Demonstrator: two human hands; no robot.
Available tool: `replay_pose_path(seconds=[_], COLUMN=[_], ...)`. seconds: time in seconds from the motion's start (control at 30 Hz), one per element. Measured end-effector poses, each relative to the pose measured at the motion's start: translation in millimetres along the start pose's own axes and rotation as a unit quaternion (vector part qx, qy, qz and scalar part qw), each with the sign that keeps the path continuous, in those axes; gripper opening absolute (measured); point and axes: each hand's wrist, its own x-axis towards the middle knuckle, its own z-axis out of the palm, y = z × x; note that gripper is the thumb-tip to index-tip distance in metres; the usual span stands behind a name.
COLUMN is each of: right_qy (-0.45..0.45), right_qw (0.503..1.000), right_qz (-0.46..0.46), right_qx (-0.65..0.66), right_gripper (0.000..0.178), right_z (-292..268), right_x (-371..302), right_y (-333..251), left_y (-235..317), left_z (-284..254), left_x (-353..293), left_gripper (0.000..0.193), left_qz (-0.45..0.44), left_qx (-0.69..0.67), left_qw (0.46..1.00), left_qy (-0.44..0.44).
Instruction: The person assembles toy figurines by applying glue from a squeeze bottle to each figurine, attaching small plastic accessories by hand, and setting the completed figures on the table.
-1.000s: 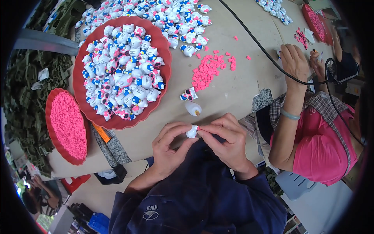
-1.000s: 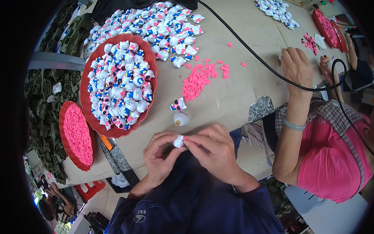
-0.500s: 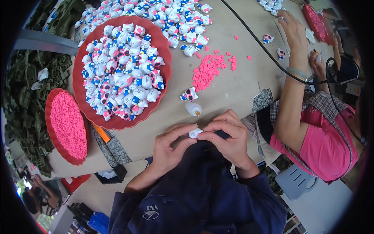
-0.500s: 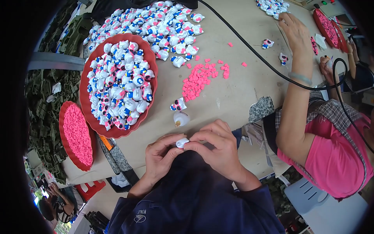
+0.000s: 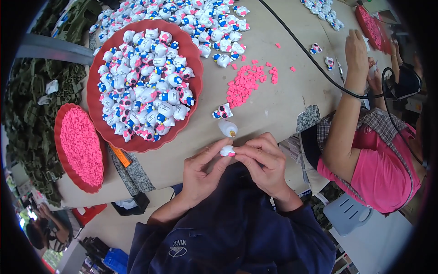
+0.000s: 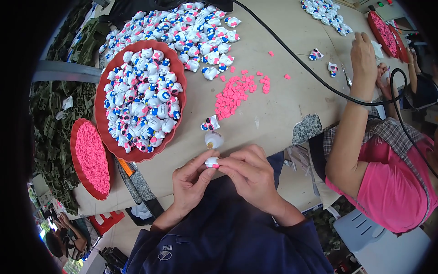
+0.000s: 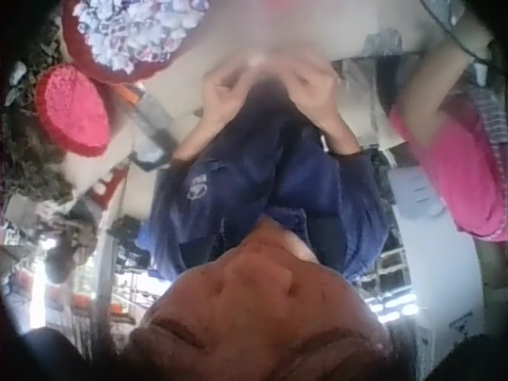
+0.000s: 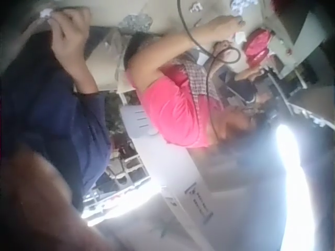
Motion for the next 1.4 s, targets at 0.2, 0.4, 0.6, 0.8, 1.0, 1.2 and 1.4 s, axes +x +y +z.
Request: replay_pose_path(seconds=[0.2, 0.4, 0.6, 0.8, 1.0, 1.2, 1.4], right_qy=[0.02, 0.048, 0.099, 0.09, 0.051, 0.099, 0.036], right_qw=[0.997, 0.997, 0.994, 0.995, 0.997, 0.952, 0.991], right_qz=[-0.062, -0.059, -0.052, -0.02, -0.059, 0.028, 0.038], right_qx=[-0.029, 0.004, 0.017, -0.025, 0.003, 0.288, 0.12], right_gripper=[0.023, 0.022, 0.023, 0.034, 0.035, 0.031, 0.03], right_z=[1, 5, 3, 13, 4, -8, -20], right_x=[-2, -4, 6, 25, 23, -5, -7], right_y=[1, -6, 2, 1, 13, 24, 16], left_y=[3, 13, 47, 67, 36, 26, 25], left_z=[4, -1, -25, -28, 0, 9, 3], left_x=[4, 4, 19, 40, 48, 57, 43], left_gripper=[0.038, 0.039, 0.043, 0.044, 0.036, 0.037, 0.029], left_qz=[0.085, 0.104, 0.244, 0.326, 0.238, 0.192, 0.125], left_qx=[0.081, 0.143, 0.32, 0.476, 0.464, 0.52, 0.345], left_qw=[0.993, 0.984, 0.905, 0.789, 0.845, 0.828, 0.927], left_qy=[0.034, 0.018, 0.136, 0.211, 0.116, 0.082, 0.081])
